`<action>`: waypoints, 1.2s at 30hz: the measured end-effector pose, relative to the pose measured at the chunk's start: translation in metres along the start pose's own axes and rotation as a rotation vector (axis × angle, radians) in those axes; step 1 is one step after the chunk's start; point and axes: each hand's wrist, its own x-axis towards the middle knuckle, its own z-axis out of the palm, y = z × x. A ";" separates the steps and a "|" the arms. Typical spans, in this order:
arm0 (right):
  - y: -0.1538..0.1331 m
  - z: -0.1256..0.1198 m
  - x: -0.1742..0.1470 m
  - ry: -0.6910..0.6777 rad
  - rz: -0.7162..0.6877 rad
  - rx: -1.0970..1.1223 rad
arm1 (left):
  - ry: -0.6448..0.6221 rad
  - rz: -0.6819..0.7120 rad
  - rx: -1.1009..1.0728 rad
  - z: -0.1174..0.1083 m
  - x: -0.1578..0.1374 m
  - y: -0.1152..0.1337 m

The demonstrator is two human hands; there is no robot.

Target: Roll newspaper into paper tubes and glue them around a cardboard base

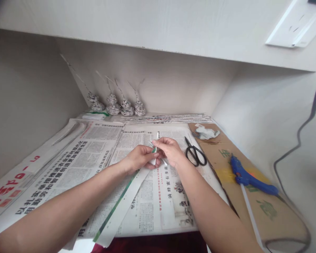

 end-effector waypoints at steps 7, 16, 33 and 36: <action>-0.002 -0.003 -0.003 -0.171 0.034 -0.046 | 0.016 0.000 -0.011 -0.001 0.001 0.000; -0.004 -0.002 -0.003 -0.119 0.013 -0.015 | 0.013 -0.005 0.004 -0.001 0.001 -0.002; -0.004 -0.005 -0.003 -0.114 0.022 -0.020 | -0.001 -0.035 0.047 0.000 0.002 -0.003; -0.004 -0.005 -0.003 -0.135 0.035 -0.029 | -0.004 -0.030 0.048 -0.001 0.002 -0.003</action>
